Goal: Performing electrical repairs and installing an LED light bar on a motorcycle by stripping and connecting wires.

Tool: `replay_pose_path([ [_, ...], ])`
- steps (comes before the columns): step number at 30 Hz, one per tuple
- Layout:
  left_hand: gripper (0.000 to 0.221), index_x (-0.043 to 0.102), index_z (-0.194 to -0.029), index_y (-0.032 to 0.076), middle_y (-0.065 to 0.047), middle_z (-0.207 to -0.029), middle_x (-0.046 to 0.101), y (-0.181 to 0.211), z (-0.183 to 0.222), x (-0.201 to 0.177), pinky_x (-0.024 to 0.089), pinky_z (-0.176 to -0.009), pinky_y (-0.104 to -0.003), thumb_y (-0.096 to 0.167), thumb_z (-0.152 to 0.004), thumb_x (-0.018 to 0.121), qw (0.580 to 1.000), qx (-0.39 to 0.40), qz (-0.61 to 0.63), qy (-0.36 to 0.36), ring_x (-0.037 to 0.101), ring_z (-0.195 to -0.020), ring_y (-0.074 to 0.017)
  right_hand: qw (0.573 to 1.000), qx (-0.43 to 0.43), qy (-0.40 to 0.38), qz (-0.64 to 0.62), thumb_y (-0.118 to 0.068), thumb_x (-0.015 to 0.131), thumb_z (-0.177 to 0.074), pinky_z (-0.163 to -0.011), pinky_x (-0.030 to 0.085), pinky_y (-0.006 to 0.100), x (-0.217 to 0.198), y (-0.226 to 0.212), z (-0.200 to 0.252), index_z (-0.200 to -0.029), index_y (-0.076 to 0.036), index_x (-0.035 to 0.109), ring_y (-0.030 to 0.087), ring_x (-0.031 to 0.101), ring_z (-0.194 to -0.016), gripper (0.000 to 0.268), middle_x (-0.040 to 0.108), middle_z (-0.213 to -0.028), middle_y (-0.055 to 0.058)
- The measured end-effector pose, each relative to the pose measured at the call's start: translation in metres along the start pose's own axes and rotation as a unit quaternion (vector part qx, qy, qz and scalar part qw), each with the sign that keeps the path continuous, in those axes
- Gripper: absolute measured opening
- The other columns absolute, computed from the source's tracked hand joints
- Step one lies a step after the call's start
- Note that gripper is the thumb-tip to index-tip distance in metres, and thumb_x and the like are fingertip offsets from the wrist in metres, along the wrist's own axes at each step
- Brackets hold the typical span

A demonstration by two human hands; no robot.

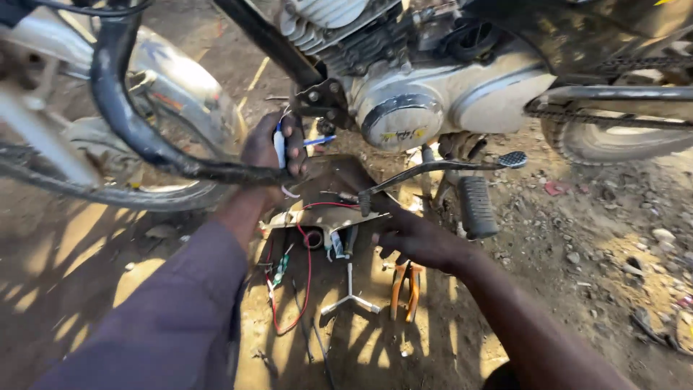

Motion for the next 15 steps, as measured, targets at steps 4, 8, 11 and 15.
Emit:
replay_pose_path([
  [4, 0.031, 0.05, -0.076, 0.013, -0.008, -0.047, 0.042, 0.003, 0.011, 0.006, 0.046, -0.044, -0.037, 0.03, -0.101, 0.049, 0.999, 0.027, 0.02, 0.035, 0.046, -0.031, -0.0228, 0.997, -0.071, 0.04, 0.01, -0.028, 0.065, -0.094, -0.072, 0.061, 0.035, -0.018, 0.017, -0.032, -0.145, -0.005, 0.052, 0.028, 0.073, -0.088, 0.057, 0.072, -0.104, 0.023],
  [8, 0.032, 0.051, -0.075, 0.013, -0.009, -0.047, 0.041, -0.003, 0.008, 0.002, 0.044, -0.043, -0.038, 0.031, -0.101, 0.049, 0.999, 0.02, 0.02, 0.046, 0.045, -0.031, -0.024, 0.976, -0.184, 0.075, 0.094, -0.035, 0.053, -0.1, -0.096, 0.054, 0.056, -0.023, -0.005, -0.022, -0.147, -0.02, 0.045, 0.045, 0.067, -0.114, 0.05, 0.069, -0.119, 0.024],
  [11, 0.032, 0.052, -0.075, 0.014, -0.009, -0.048, 0.042, -0.009, 0.01, -0.002, 0.044, -0.043, -0.038, 0.032, -0.101, 0.048, 0.999, 0.013, 0.022, 0.039, 0.045, -0.031, -0.0236, 0.963, -0.22, 0.1, 0.124, -0.031, 0.05, -0.101, -0.093, 0.054, 0.058, -0.019, -0.013, -0.001, -0.149, -0.02, 0.041, 0.047, 0.066, -0.112, 0.05, 0.067, -0.122, 0.024],
  [15, 0.034, 0.051, -0.075, 0.014, -0.009, -0.048, 0.043, -0.007, -0.001, -0.006, 0.045, -0.043, -0.038, 0.033, -0.104, 0.046, 1.0, 0.002, 0.019, 0.016, 0.046, -0.03, -0.0234, 0.909, -0.291, 0.195, 0.226, -0.031, 0.061, -0.098, -0.077, 0.062, 0.051, -0.036, -0.028, 0.023, -0.132, -0.019, 0.061, 0.043, 0.072, -0.098, 0.036, 0.072, -0.111, 0.018],
])
Point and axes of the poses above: each hand's wrist, its own z-axis away from the middle knuckle, its own x-axis out of the palm, y = z × x, the point moved 7 cm from there along -z, towards the middle knuckle
